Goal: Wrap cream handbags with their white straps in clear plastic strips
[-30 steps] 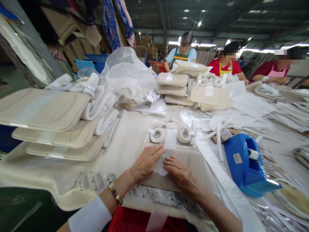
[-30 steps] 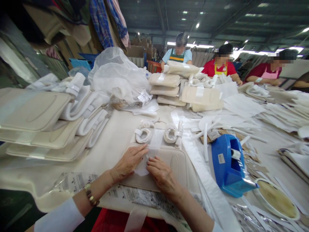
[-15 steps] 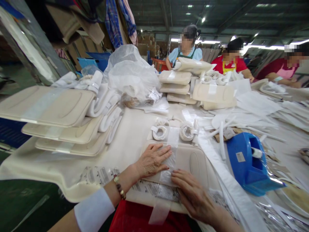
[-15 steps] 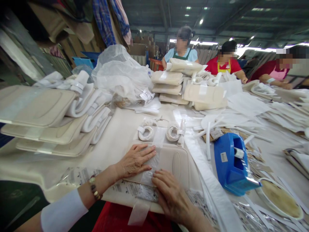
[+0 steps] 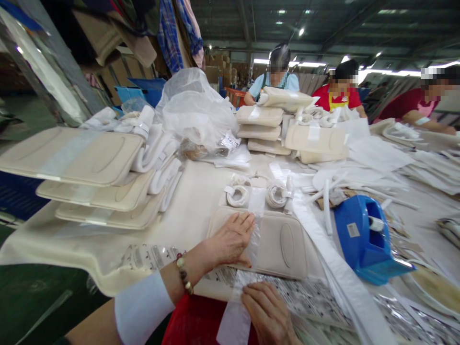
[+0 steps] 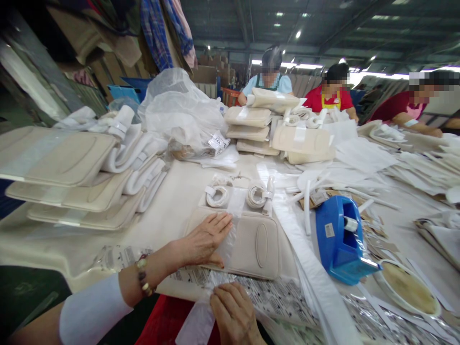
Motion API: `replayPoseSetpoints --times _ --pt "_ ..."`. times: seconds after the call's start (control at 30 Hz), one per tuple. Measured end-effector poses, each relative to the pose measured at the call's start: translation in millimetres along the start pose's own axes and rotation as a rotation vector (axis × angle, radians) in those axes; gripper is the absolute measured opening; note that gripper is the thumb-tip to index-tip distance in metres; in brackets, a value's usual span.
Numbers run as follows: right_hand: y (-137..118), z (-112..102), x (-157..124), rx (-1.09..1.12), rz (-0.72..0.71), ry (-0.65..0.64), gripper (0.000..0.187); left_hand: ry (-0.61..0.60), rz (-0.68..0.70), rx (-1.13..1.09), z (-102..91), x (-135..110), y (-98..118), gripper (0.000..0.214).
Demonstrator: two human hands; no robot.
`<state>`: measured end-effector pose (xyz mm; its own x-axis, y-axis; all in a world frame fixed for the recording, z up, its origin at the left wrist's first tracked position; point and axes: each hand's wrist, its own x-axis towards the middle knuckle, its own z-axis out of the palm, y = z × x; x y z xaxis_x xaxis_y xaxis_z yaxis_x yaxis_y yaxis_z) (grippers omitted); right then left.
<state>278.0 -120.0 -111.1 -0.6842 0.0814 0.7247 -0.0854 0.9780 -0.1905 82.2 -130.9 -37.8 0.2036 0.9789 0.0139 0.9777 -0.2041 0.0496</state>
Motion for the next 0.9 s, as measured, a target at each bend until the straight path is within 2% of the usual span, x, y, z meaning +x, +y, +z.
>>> replayPoseSetpoints --times 0.27,0.53,0.67,0.8,0.9 --pt "-9 -3 0 0.092 0.042 0.080 0.026 -0.059 -0.042 -0.030 -1.0 5 5 0.100" --pt "-24 -2 1 0.169 0.119 0.031 0.029 -0.139 -0.074 -0.022 -3.5 10 6 0.102" --pt "-27 0 1 0.166 0.117 0.018 0.030 -0.122 -0.060 -0.039 -4.0 8 7 0.101" --pt "-30 -6 6 0.180 0.045 0.002 0.028 -0.105 -0.066 -0.061 -1.4 5 6 0.101" --pt "-30 -22 21 0.195 -0.023 -0.088 0.029 -0.065 -0.050 -0.081 2.7 2 4 0.099"
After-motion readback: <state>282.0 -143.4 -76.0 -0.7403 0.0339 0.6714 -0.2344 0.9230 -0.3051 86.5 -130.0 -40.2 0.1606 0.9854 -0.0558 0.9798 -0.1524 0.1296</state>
